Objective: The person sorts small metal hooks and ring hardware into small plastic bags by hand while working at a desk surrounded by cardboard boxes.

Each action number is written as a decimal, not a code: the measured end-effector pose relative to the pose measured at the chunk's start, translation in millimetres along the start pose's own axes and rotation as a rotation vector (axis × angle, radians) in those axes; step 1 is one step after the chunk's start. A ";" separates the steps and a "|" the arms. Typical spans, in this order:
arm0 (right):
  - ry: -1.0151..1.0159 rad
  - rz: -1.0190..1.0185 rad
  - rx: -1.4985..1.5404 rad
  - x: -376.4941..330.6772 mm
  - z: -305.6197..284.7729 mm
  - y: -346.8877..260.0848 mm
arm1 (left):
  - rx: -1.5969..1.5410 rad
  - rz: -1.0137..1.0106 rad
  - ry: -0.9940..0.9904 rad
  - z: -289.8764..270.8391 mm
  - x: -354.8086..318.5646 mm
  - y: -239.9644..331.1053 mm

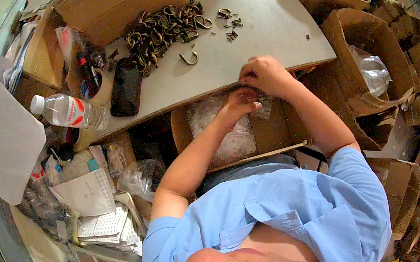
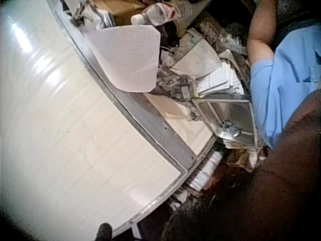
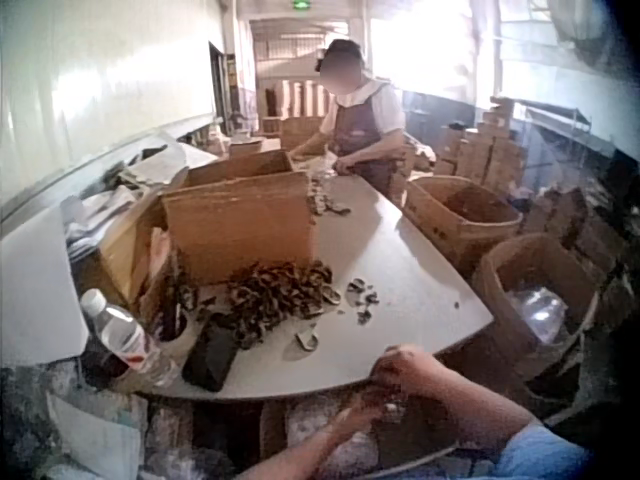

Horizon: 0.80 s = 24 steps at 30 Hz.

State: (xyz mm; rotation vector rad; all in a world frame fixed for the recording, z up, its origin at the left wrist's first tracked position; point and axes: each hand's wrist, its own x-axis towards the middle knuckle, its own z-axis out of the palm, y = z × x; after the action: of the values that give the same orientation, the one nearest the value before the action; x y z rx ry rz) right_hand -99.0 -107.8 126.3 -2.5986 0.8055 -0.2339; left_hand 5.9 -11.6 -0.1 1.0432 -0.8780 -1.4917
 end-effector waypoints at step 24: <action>0.332 0.024 -0.178 130.8 -8.1 17.4 | -0.060 -0.023 -0.111 -3.1 4.9 -11.2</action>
State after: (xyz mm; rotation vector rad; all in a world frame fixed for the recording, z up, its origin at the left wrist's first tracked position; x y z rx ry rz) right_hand -2.9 -198.4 131.1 -2.7536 1.0104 -0.6252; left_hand 4.7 -14.6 -12.3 0.9366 -0.8954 -1.5983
